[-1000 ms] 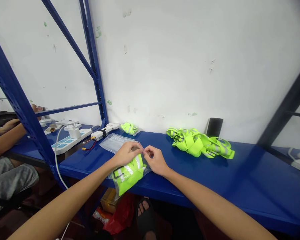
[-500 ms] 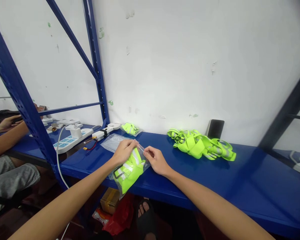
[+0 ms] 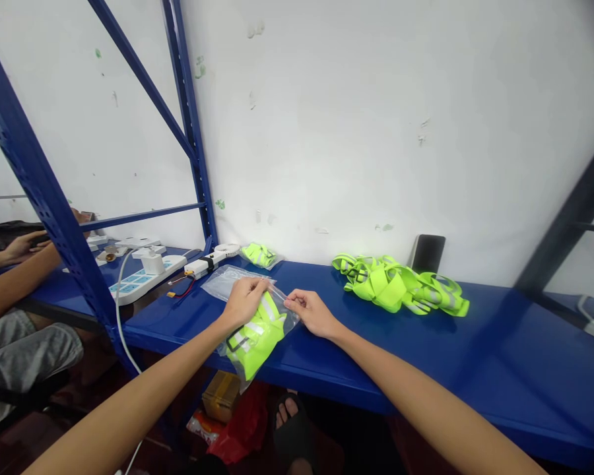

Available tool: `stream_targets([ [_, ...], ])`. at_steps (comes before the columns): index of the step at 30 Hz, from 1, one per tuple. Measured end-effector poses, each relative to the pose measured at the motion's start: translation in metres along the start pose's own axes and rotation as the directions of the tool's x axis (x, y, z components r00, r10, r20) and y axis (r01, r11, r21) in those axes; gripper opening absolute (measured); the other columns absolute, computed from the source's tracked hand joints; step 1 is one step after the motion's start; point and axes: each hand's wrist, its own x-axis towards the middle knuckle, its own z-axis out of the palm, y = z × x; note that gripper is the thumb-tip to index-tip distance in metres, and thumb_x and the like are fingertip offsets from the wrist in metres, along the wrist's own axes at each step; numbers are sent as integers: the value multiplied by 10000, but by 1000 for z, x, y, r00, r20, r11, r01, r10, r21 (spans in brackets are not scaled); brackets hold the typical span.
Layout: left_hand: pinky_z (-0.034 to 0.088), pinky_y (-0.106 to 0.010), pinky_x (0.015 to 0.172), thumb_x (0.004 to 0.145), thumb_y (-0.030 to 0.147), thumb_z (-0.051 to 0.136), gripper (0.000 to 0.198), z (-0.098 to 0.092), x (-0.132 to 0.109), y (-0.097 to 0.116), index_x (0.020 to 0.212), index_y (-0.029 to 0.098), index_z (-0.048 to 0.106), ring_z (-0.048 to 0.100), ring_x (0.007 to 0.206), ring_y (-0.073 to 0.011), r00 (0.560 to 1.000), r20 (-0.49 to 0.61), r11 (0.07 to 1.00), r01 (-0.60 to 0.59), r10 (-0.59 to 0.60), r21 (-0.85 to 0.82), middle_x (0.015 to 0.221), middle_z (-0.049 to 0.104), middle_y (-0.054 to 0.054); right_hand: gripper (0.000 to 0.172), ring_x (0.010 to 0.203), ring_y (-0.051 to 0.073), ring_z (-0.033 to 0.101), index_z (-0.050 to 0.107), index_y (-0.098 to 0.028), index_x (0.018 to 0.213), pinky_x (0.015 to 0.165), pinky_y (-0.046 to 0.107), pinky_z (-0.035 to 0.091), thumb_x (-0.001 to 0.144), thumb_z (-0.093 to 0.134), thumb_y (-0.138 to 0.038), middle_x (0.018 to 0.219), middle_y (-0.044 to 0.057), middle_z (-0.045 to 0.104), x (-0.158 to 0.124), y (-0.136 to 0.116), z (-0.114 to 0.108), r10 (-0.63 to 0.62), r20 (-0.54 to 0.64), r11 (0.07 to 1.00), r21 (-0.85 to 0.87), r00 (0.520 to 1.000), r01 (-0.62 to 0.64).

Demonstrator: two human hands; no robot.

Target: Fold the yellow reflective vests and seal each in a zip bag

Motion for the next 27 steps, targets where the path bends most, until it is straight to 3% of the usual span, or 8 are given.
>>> stream_targets([
  [3, 331, -258, 560, 865, 421, 365, 460, 2, 1, -3, 599, 152, 628, 479, 562, -151, 1000, -15, 1000, 16, -16, 5, 538, 534, 8, 319, 465, 76, 340, 582, -166, 741, 463, 204, 257, 827, 563, -473, 512, -66, 398, 0, 1, 3, -59, -54, 997, -52, 997, 56],
  [7, 341, -259, 571, 867, 428, 355, 469, 3, 0, -6, 653, 143, 659, 497, 592, -158, 1000, 16, 1000, -5, 5, 0, 570, 570, -2, 313, 426, 84, 369, 610, -166, 795, 451, 209, 285, 814, 572, -476, 479, -67, 422, 0, 9, 6, 26, -54, 999, 38, 998, -24],
  [10, 364, -267, 596, 865, 444, 370, 464, 5, 1, -9, 689, 138, 672, 517, 617, -165, 1000, 27, 1000, -5, 6, -8, 614, 606, -13, 308, 459, 89, 405, 654, -161, 801, 461, 208, 298, 804, 589, -462, 511, -45, 475, 0, 15, 7, 10, -95, 1000, 2, 995, -10],
  [15, 445, -283, 726, 759, 434, 594, 329, 5, 3, -12, 860, 137, 691, 619, 822, -213, 984, 164, 957, 114, -71, -268, 853, 701, -63, 323, 407, 77, 364, 669, -157, 803, 425, 209, 281, 779, 618, -475, 465, -58, 449, 0, 11, 7, 80, -100, 996, 42, 992, -76],
  [17, 472, -296, 717, 708, 416, 662, 352, 2, 4, -11, 919, 137, 694, 644, 824, -227, 941, 299, 895, 264, -158, -358, 871, 715, -81, 346, 378, 71, 348, 653, -153, 809, 402, 206, 273, 771, 621, -496, 448, -69, 429, -1, 8, 8, 134, -65, 983, 138, 989, -124],
  [19, 489, -304, 654, 690, 421, 689, 365, -4, 4, -11, 905, 127, 702, 660, 730, -223, 866, 441, 820, 422, -237, -388, 803, 722, -89, 367, 381, 66, 365, 650, -146, 806, 404, 202, 291, 779, 608, -510, 459, -66, 441, -1, 6, 8, 159, -14, 964, 218, 987, -152],
  [22, 504, -308, 618, 668, 424, 719, 344, -12, 4, -12, 811, 112, 709, 666, 662, -218, 804, 525, 751, 524, -279, -403, 753, 726, -105, 347, 418, 63, 412, 665, -134, 799, 441, 204, 353, 742, 656, -476, 511, -50, 493, 0, 6, 8, 183, 54, 938, 290, 982, -191],
  [27, 487, -278, 584, 681, 410, 717, 288, -16, 4, -11, 733, 126, 701, 657, 656, -200, 866, 449, 821, 414, -221, -394, 728, 717, -88, 343, 440, 83, 472, 681, -121, 786, 463, 226, 414, 636, 751, -421, 515, -39, 532, 3, 11, 7, 262, 40, 915, 307, 964, -262],
])
